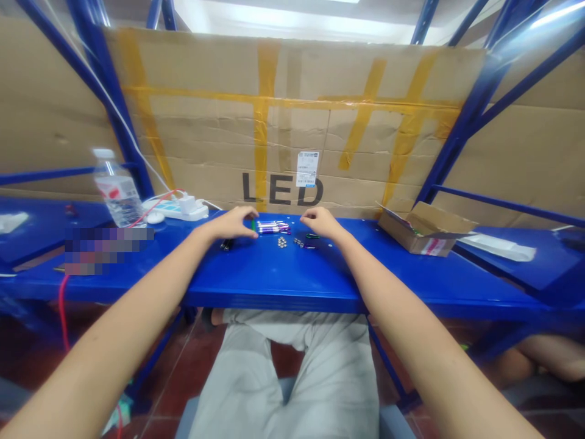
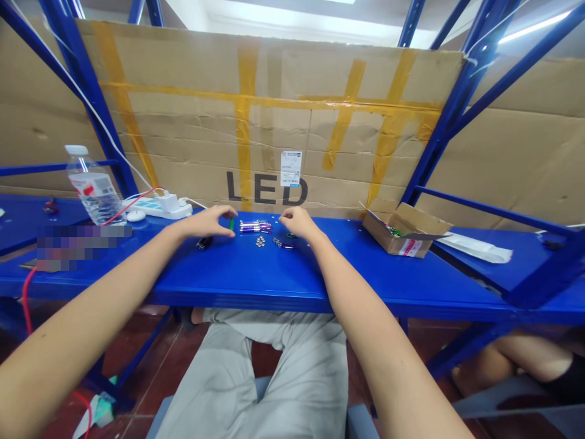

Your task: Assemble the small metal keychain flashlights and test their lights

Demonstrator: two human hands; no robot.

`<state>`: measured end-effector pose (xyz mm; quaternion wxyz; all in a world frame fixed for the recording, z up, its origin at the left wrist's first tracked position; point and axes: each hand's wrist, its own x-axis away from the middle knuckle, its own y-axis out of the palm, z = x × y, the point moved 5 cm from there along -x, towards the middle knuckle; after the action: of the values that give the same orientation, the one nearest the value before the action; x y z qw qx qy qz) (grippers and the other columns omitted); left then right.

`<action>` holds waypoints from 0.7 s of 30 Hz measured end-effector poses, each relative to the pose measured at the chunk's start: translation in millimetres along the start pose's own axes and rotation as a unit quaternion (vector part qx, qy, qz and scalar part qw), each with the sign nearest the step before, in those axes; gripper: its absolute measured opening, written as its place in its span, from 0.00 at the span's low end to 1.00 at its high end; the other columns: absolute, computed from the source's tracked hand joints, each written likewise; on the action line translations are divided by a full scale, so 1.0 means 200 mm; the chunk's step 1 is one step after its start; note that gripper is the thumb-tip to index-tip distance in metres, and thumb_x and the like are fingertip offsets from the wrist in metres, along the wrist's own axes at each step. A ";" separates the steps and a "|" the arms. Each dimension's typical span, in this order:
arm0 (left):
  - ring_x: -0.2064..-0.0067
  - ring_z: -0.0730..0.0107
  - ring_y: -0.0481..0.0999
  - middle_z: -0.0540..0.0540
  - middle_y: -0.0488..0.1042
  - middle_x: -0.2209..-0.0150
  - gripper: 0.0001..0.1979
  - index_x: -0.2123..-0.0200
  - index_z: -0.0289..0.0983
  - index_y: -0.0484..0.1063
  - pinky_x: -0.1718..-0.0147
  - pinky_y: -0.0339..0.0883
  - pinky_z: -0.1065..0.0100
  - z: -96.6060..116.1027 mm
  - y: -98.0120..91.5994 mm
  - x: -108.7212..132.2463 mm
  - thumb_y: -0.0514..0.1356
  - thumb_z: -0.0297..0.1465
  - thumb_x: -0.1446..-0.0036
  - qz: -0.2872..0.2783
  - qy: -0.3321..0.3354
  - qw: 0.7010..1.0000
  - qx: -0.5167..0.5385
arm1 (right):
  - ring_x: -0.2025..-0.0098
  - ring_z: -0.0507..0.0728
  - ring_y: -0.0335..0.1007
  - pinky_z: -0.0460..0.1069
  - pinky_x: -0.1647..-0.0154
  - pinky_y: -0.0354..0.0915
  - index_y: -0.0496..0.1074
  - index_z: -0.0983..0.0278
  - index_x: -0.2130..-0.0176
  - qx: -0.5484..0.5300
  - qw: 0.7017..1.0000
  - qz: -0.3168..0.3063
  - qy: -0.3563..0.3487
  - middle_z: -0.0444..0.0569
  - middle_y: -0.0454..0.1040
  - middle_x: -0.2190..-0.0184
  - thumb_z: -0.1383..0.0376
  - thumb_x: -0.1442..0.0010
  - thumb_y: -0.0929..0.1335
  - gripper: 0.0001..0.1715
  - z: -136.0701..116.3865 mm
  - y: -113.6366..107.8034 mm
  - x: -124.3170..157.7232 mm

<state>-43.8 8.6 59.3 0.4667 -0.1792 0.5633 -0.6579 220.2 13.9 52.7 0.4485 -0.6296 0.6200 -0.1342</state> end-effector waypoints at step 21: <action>0.54 0.62 0.77 0.44 0.80 0.58 0.10 0.63 0.38 0.78 0.48 0.67 0.61 0.26 0.29 -0.05 0.56 0.30 0.38 0.010 0.187 0.982 0.024 | 0.76 0.51 0.67 0.44 0.79 0.57 0.71 0.66 0.67 -0.176 0.983 -0.056 0.014 0.43 0.70 0.80 0.69 0.44 0.69 0.02 -0.09 0.05 0.04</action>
<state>25.5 -8.9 26.3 0.3641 -0.0365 0.6263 -0.6884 201.8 2.2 52.1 0.3139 -0.7306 0.6036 -0.0573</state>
